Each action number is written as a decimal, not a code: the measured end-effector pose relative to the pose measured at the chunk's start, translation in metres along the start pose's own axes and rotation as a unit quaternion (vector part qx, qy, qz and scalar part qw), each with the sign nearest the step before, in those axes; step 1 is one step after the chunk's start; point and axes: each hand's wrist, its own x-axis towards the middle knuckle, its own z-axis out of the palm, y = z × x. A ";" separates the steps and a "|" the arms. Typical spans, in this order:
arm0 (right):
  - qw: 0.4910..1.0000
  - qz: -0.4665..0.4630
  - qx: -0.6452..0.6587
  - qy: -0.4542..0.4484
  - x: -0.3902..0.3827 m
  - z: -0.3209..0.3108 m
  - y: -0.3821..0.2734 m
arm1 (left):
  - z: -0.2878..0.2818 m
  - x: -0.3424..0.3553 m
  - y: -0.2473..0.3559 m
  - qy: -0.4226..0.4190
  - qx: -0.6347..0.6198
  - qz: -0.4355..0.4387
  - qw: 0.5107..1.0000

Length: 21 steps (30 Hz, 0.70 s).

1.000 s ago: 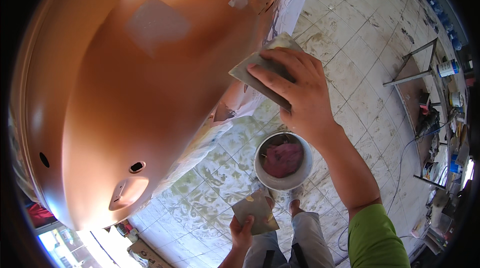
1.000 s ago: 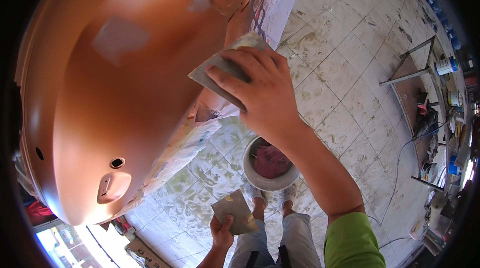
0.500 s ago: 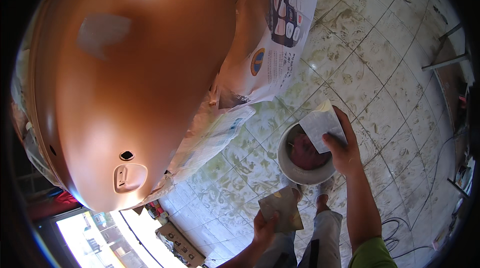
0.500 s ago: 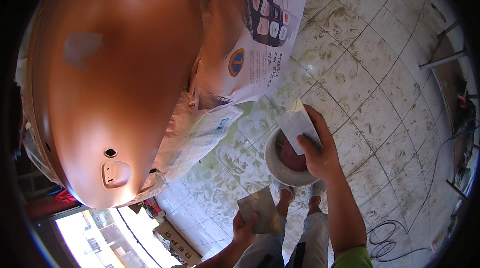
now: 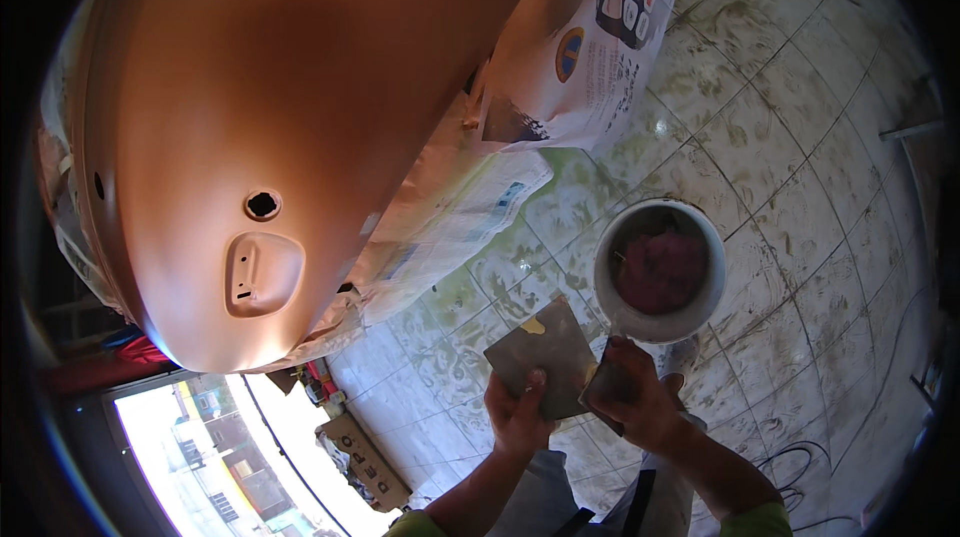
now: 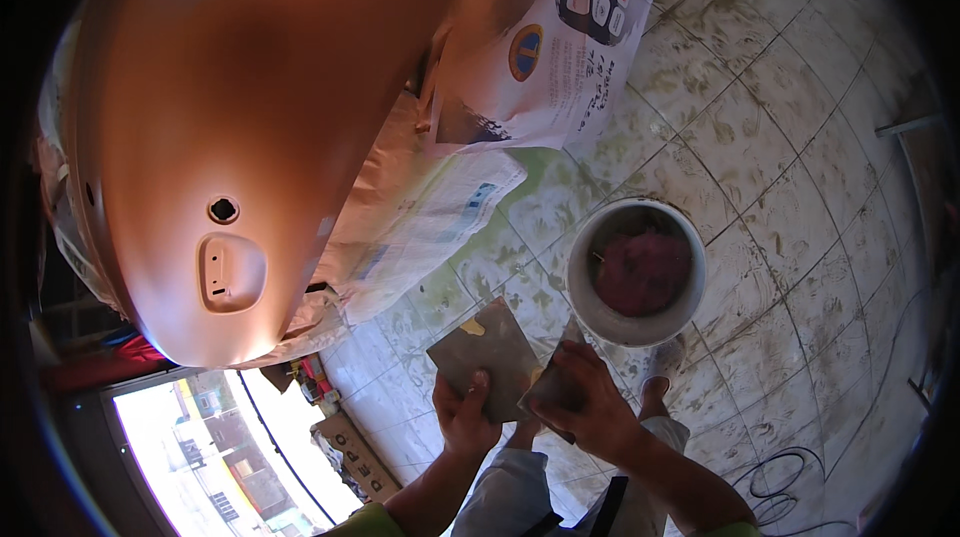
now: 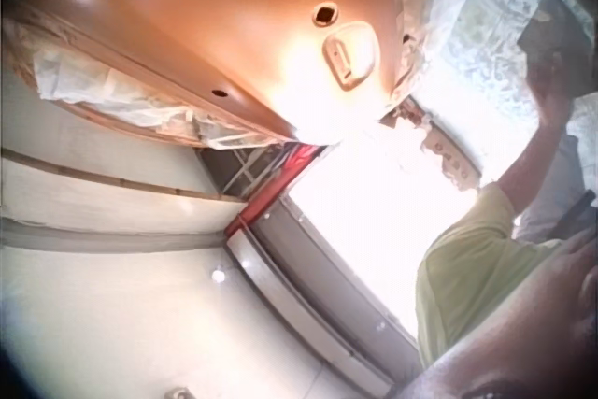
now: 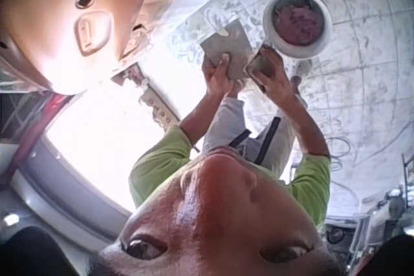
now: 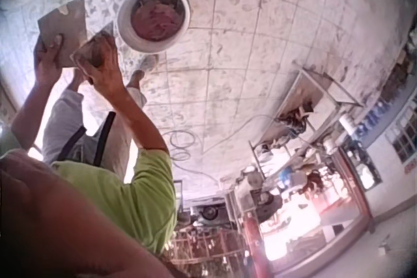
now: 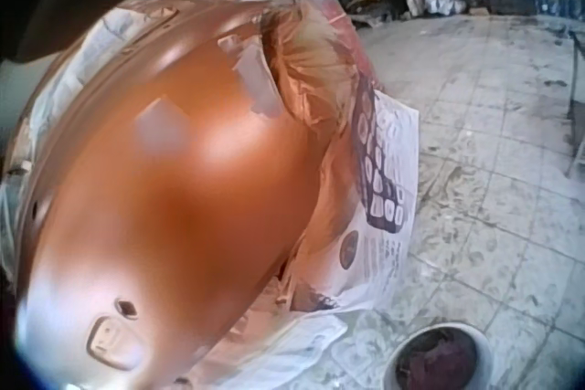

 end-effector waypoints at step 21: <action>0.982 -0.115 -0.146 -0.042 -0.016 0.329 -0.189 | -0.382 0.025 0.105 -0.043 0.214 0.196 0.956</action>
